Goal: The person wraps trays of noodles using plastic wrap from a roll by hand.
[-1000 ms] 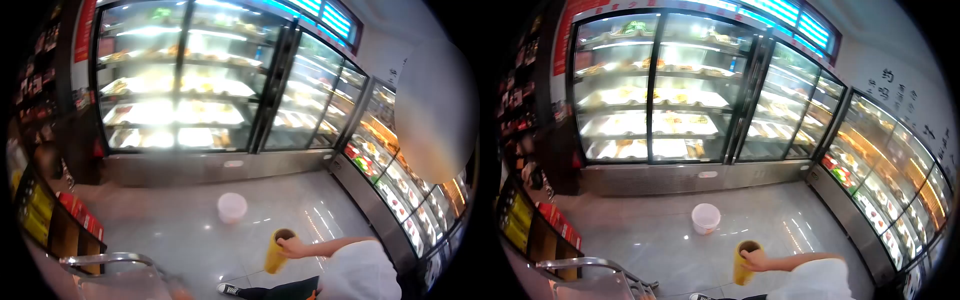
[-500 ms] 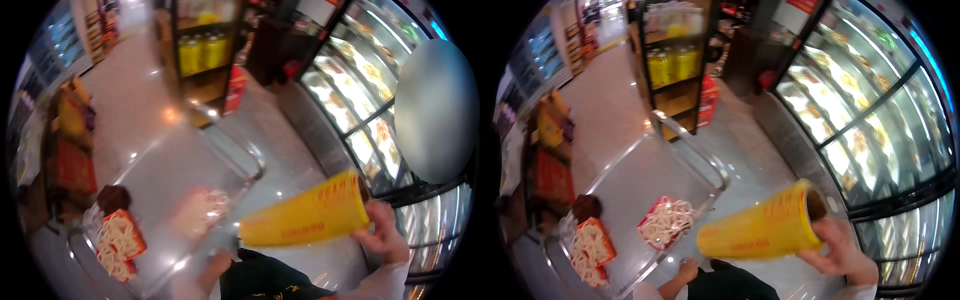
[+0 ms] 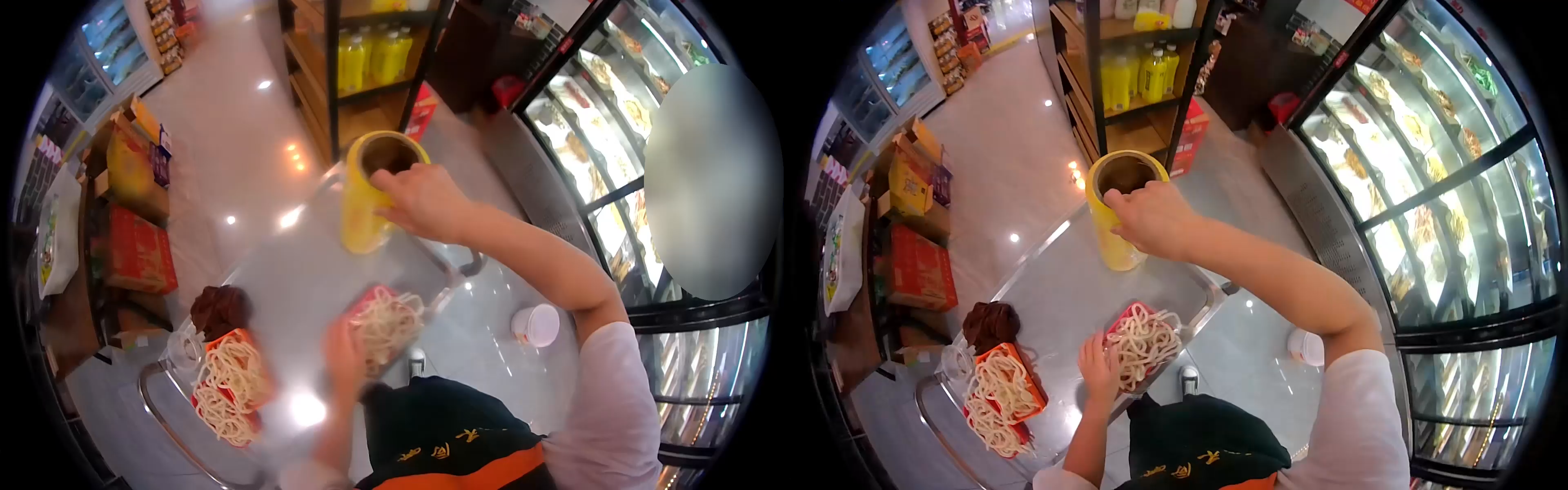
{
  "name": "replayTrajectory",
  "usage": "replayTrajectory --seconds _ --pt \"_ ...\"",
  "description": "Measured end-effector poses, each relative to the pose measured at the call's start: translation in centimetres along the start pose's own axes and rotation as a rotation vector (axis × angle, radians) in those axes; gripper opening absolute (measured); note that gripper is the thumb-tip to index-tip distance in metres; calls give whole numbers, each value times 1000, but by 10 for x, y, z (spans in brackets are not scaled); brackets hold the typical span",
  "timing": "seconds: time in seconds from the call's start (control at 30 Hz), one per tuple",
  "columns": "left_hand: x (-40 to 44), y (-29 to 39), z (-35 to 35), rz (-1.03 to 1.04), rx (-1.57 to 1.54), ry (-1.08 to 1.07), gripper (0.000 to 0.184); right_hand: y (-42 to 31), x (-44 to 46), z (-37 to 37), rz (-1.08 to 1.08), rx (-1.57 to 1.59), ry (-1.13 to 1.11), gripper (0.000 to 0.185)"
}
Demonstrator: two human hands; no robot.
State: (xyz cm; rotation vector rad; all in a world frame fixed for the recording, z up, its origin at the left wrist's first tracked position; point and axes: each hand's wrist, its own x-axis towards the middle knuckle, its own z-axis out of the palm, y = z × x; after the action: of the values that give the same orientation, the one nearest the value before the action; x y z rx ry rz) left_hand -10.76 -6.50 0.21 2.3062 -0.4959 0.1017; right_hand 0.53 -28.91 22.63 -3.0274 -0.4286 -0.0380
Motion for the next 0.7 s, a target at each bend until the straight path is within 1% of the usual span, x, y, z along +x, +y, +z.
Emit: replayTrajectory --seconds 0.03,0.1,0.13,0.2,0.23,0.3,0.37,0.4,0.43,0.47,0.5,0.57,0.6,0.63,0.67,0.7 --pt "9 -14 10 -26 35 -61 34 -2 6 5 20 12 -16 30" --pt "21 -26 18 -46 58 -161 36 -2 11 15 -80 71 151 30" --pt "26 -27 18 -43 52 -214 38 -4 12 20 -42 79 132 30" --pt "30 -30 25 -15 33 -272 40 -9 10 31 -150 217 449 33" --pt "30 -33 26 -6 25 -306 40 -11 -2 36 -115 219 438 33" --pt "36 -33 25 36 61 -346 39 -23 -40 55 118 297 741 31" --pt "34 -38 29 30 64 -390 39 -50 -103 128 745 594 717 21" --pt "35 -39 32 22 71 -409 38 -70 -139 175 1080 842 623 15" --pt "40 -35 28 38 70 -429 38 -94 -166 200 1411 963 447 13" --pt "49 -30 19 -8 57 -538 39 -134 -191 235 1725 1276 372 18" --pt "51 -25 15 -75 48 -627 39 -144 -205 263 1771 1515 461 22" --pt "51 -28 19 -57 68 -642 42 -154 -196 269 1721 1711 725 23" --pt "48 -30 20 -53 85 -648 45 -157 -193 273 1734 1717 741 23" --pt "45 -30 21 -38 91 -664 45 -157 -191 278 1603 1495 711 24" --pt "43 -30 22 66 115 -605 51 -157 -189 283 1469 1274 675 26" --pt "41 -29 22 168 139 -542 58 -159 -187 287 1481 1275 691 26"
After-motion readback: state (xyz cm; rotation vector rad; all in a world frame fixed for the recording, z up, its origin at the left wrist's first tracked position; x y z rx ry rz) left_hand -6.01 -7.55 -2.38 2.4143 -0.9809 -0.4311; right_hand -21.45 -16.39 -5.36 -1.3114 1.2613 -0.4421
